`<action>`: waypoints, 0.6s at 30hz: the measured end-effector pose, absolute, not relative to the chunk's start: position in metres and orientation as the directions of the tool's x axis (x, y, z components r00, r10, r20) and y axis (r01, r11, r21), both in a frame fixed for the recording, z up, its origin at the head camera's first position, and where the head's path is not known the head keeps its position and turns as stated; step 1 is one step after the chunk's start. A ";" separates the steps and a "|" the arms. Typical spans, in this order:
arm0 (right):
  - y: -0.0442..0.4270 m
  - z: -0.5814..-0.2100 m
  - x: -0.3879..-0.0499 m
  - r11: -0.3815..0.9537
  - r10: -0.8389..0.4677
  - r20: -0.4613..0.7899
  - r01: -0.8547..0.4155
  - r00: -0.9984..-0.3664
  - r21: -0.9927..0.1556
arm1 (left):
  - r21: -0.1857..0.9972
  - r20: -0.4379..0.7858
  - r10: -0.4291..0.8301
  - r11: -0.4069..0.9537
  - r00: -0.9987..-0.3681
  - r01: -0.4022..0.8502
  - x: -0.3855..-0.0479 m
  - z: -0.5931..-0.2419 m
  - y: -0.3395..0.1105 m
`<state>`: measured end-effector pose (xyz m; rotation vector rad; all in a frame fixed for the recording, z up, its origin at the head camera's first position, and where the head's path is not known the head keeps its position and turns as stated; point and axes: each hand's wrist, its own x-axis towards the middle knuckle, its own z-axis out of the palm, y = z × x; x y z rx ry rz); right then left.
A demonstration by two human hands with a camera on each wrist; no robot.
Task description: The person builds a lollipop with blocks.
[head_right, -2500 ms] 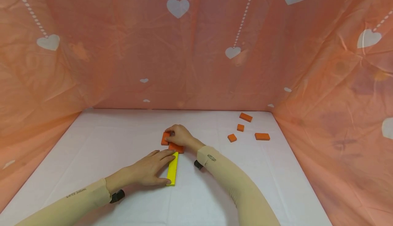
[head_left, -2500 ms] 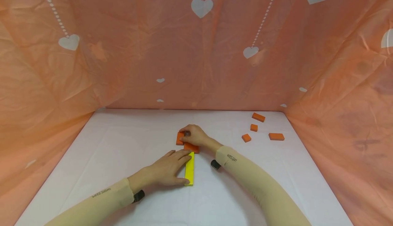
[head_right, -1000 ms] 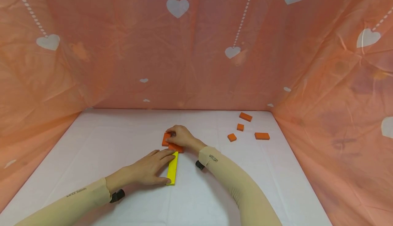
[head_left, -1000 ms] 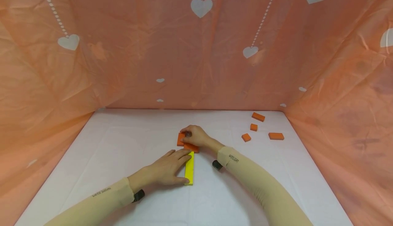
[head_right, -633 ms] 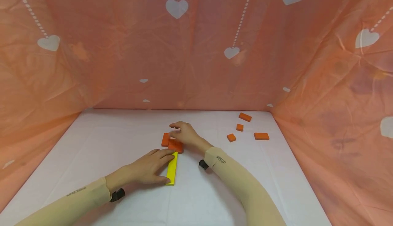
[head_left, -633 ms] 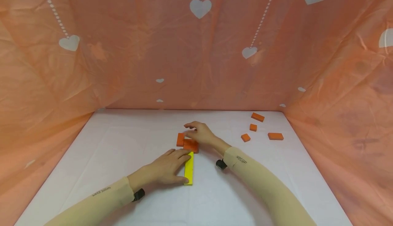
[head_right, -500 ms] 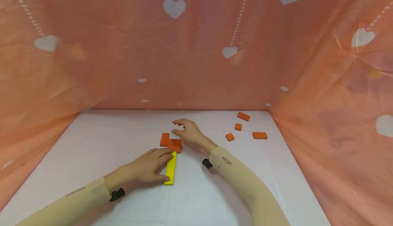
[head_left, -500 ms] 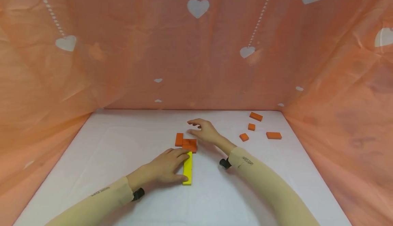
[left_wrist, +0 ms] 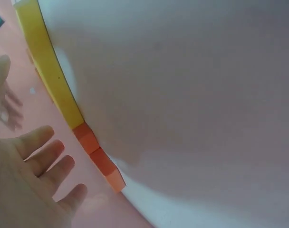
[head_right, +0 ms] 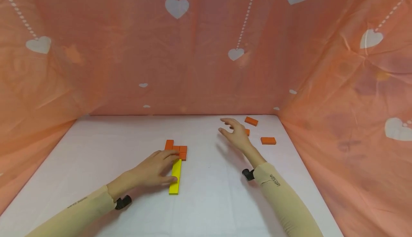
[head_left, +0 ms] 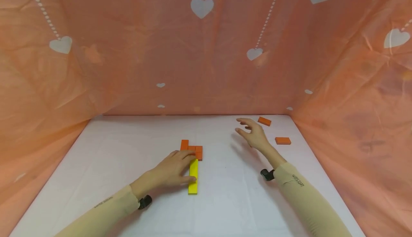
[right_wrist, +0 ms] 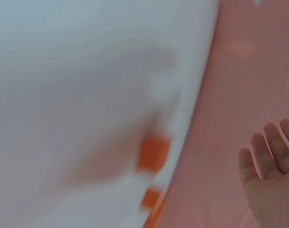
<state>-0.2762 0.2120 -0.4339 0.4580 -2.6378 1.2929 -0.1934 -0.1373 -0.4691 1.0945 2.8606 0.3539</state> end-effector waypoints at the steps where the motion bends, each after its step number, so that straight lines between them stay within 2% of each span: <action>1: 0.224 -0.435 -0.275 0.583 -0.167 0.279 -0.323 -0.946 -0.746 | 0.238 0.026 0.662 0.724 -0.749 0.648 -0.194 -0.469 -0.138; 4: 0.259 -0.441 -0.270 0.629 -0.075 0.264 -0.251 -0.962 -0.736 | 0.250 0.007 0.653 0.732 -0.758 0.633 -0.195 -0.469 -0.139; 9: 0.305 -0.450 -0.259 0.759 0.054 0.224 -0.106 -0.973 -0.643 | 0.265 -0.056 0.645 0.745 -0.762 0.612 -0.194 -0.470 -0.140; 18: 0.339 -0.457 -0.248 0.874 0.114 0.030 0.085 -0.993 -0.479 | 0.230 -0.149 0.645 0.760 -0.750 0.608 -0.196 -0.473 -0.141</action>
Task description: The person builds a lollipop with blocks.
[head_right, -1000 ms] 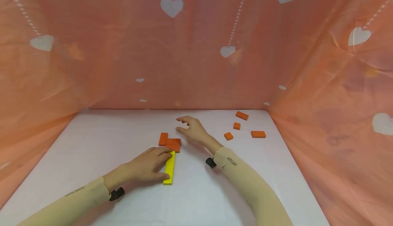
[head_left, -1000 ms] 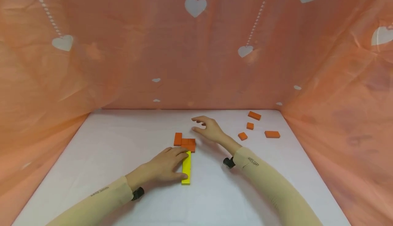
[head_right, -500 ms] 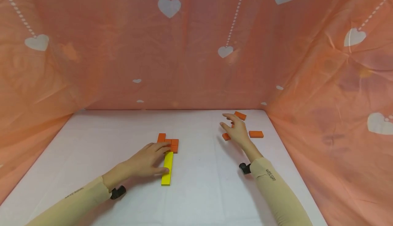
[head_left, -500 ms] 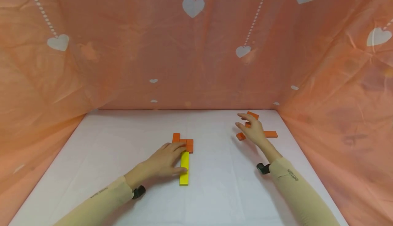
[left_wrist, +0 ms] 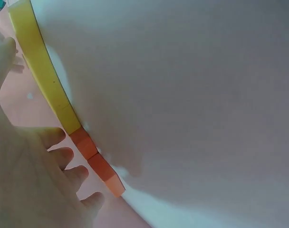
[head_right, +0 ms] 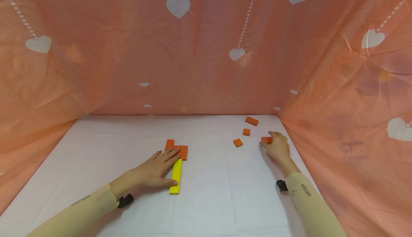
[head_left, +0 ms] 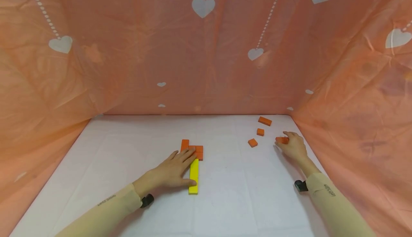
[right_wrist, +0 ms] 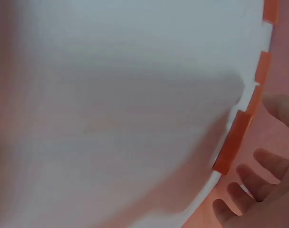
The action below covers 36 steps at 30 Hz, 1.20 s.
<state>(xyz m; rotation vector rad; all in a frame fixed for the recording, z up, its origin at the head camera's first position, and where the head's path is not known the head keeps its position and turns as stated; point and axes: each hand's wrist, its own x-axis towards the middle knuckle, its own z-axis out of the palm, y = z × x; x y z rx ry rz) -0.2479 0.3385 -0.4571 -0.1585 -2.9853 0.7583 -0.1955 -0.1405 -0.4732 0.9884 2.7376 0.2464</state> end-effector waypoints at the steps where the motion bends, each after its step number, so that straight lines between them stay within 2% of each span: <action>1: 0.340 -0.458 -0.248 0.876 0.119 0.020 0.096 -0.993 -0.472 | 0.232 -0.156 0.645 0.760 -0.748 0.607 -0.195 -0.473 -0.141; 10: 0.347 -0.464 -0.248 0.878 0.163 -0.009 0.149 -0.987 -0.454 | 0.246 -0.190 0.646 0.761 -0.740 0.601 -0.193 -0.472 -0.140; 24: 0.347 -0.468 -0.247 0.877 0.164 0.014 0.139 -0.986 -0.459 | 0.236 -0.190 0.641 0.765 -0.744 0.599 -0.193 -0.474 -0.140; 28: 0.347 -0.468 -0.249 0.870 0.160 0.036 0.123 -0.986 -0.477 | 0.239 -0.188 0.642 0.764 -0.744 0.599 -0.193 -0.473 -0.140; 36: 0.322 -0.452 -0.249 0.810 0.095 0.098 0.019 -0.991 -0.587 | 0.246 -0.182 0.642 0.763 -0.745 0.598 -0.192 -0.471 -0.140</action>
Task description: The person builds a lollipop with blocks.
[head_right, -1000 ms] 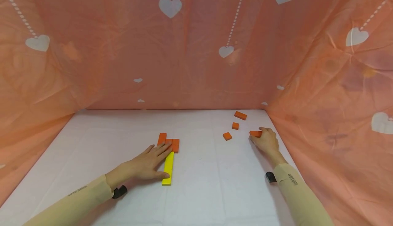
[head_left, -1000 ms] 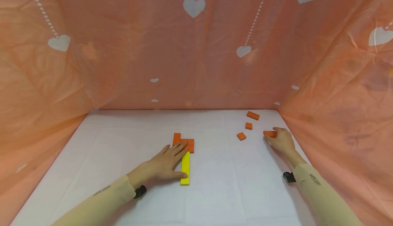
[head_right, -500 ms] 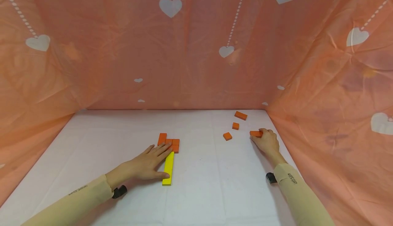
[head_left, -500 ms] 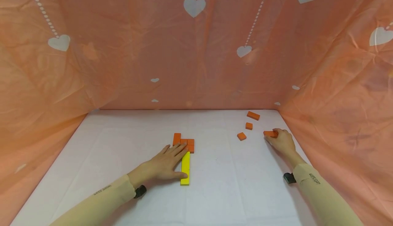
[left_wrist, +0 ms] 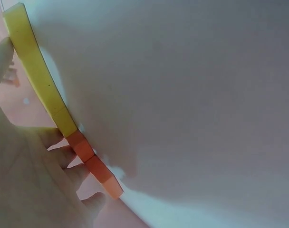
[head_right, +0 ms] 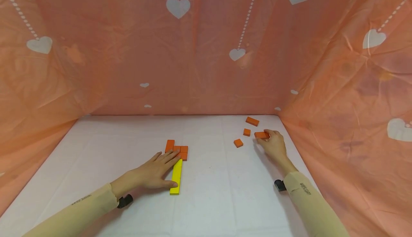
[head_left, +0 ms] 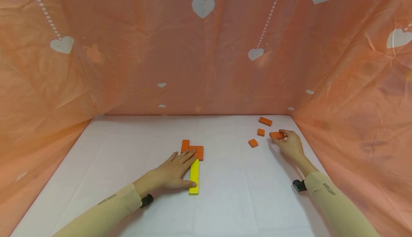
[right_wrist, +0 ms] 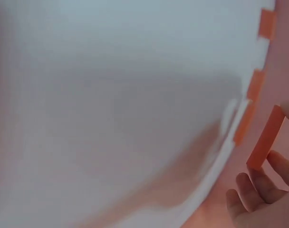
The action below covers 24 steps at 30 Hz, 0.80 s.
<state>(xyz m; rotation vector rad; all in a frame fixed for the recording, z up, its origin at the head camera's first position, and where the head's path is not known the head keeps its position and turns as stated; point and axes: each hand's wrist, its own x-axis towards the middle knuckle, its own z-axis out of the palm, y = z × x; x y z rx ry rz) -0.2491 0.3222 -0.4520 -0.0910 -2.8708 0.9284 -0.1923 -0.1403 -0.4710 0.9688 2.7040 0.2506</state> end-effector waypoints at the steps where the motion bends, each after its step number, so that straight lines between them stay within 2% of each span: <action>1: 0.317 -0.450 -0.250 0.806 0.084 0.111 0.002 -0.990 -0.592 | 0.248 -0.182 0.642 0.763 -0.745 0.597 -0.192 -0.471 -0.140; 6: 0.292 -0.445 -0.257 0.781 0.016 0.165 -0.091 -0.986 -0.618 | 0.253 -0.180 0.642 0.762 -0.745 0.596 -0.192 -0.470 -0.141; 11: 0.263 -0.442 -0.263 0.753 -0.110 0.203 -0.215 -0.973 -0.622 | 0.255 -0.184 0.640 0.764 -0.746 0.592 -0.193 -0.471 -0.141; 17: 0.226 -0.443 -0.269 0.736 -0.295 0.252 -0.387 -0.922 -0.556 | 0.251 -0.188 0.636 0.768 -0.749 0.589 -0.194 -0.473 -0.140; 24: 0.189 -0.446 -0.274 0.690 -0.472 0.245 -0.527 -0.847 -0.496 | 0.254 -0.185 0.633 0.769 -0.751 0.586 -0.194 -0.472 -0.140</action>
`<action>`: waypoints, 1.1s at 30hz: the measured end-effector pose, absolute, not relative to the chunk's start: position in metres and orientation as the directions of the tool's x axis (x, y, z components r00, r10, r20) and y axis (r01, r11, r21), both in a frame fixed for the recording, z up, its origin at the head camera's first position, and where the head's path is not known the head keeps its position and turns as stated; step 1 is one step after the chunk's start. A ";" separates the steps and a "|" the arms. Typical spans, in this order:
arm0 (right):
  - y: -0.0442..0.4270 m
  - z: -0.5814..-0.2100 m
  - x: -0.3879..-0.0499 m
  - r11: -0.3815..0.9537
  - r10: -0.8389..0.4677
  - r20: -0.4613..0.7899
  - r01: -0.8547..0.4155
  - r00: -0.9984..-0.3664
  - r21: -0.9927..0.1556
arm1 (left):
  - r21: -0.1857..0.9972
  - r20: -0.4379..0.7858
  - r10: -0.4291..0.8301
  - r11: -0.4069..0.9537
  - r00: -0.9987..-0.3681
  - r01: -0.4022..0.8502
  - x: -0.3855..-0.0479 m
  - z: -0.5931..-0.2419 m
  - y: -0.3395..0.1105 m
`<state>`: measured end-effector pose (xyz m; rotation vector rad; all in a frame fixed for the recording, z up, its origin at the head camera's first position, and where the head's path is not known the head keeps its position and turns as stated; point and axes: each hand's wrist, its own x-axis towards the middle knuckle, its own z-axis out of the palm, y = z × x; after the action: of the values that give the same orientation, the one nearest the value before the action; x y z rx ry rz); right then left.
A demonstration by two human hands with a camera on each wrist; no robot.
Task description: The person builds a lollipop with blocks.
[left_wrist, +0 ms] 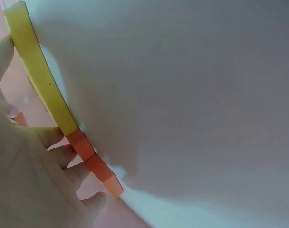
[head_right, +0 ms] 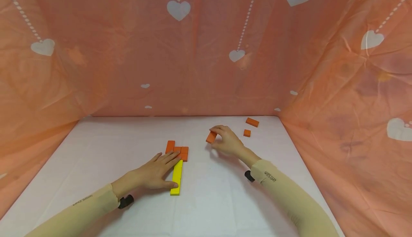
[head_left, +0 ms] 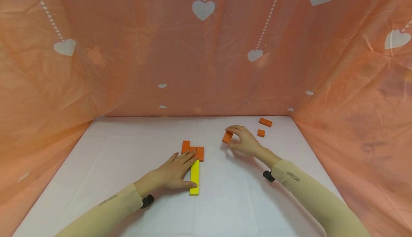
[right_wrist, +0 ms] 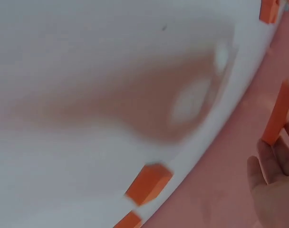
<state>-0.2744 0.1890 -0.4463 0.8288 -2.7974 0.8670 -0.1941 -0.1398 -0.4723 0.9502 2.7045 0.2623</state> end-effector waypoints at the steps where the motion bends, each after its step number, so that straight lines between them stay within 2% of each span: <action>1: 0.185 -0.447 -0.275 0.686 -0.492 0.235 -0.539 -0.838 -0.489 | 0.255 -0.186 0.633 0.770 -0.752 0.585 -0.194 -0.472 -0.140; 11: 0.149 -0.458 -0.281 0.664 -0.632 0.099 -0.603 -0.768 -0.442 | 0.237 -0.197 0.624 0.779 -0.756 0.581 -0.195 -0.472 -0.139; 19: 0.135 -0.466 -0.286 0.636 -0.701 0.055 -0.658 -0.711 -0.404 | 0.249 -0.189 0.633 0.770 -0.751 0.587 -0.197 -0.473 -0.139; 24: 0.128 -0.468 -0.288 0.643 -0.705 0.024 -0.654 -0.708 -0.399 | 0.248 -0.189 0.632 0.771 -0.752 0.586 -0.197 -0.471 -0.139; 33: 0.126 -0.471 -0.285 0.664 -0.676 -0.027 -0.594 -0.736 -0.454 | 0.257 -0.181 0.644 0.761 -0.743 0.596 -0.197 -0.471 -0.140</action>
<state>-0.2850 0.1257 -0.4713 1.1730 -3.0398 0.7138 -0.1969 -0.1404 -0.4712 0.9692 2.6993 0.2653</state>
